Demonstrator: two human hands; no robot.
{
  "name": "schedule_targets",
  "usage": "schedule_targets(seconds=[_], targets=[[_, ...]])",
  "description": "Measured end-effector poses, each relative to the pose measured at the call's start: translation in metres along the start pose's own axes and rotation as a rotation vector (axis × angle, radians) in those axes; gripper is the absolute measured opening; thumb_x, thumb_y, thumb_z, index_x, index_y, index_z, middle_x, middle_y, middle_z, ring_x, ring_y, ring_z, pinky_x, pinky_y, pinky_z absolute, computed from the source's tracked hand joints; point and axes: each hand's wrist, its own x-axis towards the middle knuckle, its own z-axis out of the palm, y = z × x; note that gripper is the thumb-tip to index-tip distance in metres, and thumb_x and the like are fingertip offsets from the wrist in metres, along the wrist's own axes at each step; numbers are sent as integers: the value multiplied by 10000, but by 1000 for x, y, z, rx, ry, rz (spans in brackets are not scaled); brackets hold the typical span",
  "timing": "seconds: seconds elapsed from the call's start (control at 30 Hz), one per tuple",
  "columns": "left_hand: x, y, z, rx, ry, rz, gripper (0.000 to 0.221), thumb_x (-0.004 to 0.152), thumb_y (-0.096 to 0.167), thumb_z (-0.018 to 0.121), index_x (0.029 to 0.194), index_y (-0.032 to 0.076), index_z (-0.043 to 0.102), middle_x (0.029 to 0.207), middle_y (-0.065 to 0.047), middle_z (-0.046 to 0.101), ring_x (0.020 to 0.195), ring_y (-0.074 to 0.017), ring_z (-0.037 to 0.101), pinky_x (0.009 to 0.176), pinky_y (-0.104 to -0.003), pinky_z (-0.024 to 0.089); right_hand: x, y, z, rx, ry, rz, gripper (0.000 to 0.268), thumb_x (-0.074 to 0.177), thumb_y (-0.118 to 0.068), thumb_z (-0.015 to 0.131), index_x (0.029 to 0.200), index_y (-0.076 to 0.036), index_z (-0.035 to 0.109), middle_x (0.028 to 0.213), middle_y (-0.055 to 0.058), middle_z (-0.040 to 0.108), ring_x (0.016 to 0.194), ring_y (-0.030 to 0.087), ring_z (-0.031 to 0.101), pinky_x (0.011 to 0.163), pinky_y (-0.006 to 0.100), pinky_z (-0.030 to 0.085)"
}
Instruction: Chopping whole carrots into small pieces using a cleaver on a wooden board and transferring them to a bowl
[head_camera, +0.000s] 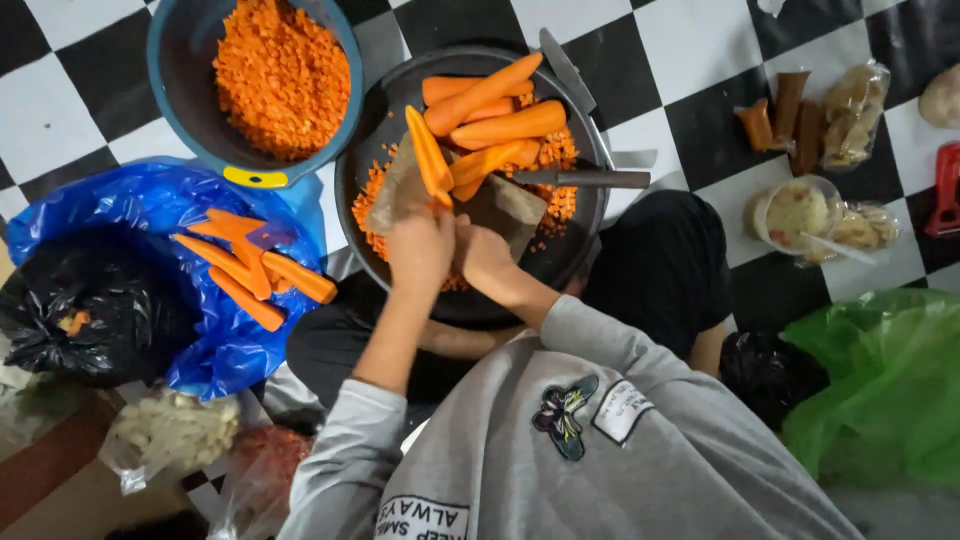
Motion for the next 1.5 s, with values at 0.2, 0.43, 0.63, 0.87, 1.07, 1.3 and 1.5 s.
schedule_targets(seconds=[0.2,0.43,0.63,0.87,1.07,1.3,1.5], targets=[[47,-33,36,158,279,60,312,967,317,572,764,84,605,600,-83,648,602,-272,737,488,-386,576,11,-10,-7,-10,-48,81,391,1025,-164,274,1237,39,531,1036,298,714,1035,468,697,850,588,575],[63,-43,-40,-381,-224,-249,431,964,431,598,965,4,657,838,-222,727,920,-401,728,779,-510,579,0,-19,-22,-42,-59,-4,390,1041,-156,255,1247,58,507,1015,309,711,1037,479,697,856,591,571],[6,-59,-43,-549,-296,-21,186,983,148,625,1153,139,700,1070,-151,747,981,-355,723,809,-462,597,10,21,-20,117,-69,-66,386,1036,-232,351,1163,51,582,971,333,708,988,489,699,818,565,582],[-51,6,-56,-820,-244,-133,464,1075,295,461,1461,52,377,1415,-356,415,1285,-516,435,1068,-581,385,-22,17,-26,75,-41,-116,344,1033,-194,340,1097,48,575,869,268,714,842,437,721,728,522,596],[-53,37,-50,-1088,-166,-481,723,1072,456,372,1579,-45,248,1608,-373,201,1520,-452,192,1264,-517,161,-46,10,-22,-108,61,-279,175,975,-157,424,1007,-25,533,763,182,690,812,428,723,725,537,575],[-41,44,-4,-1198,-112,-687,879,1030,649,398,1589,-18,273,1587,-302,315,1469,-424,353,1189,-500,355,-48,16,-2,-169,269,-378,112,963,-218,427,925,-133,490,595,95,631,645,365,713,608,468,565],[-34,-13,74,-1111,-72,-742,807,1021,640,457,1547,30,417,1062,-115,632,895,-160,623,728,-287,494,-70,-10,-34,-115,313,-464,187,934,-90,520,792,-30,626,567,188,637,587,422,666,546,438,543]])
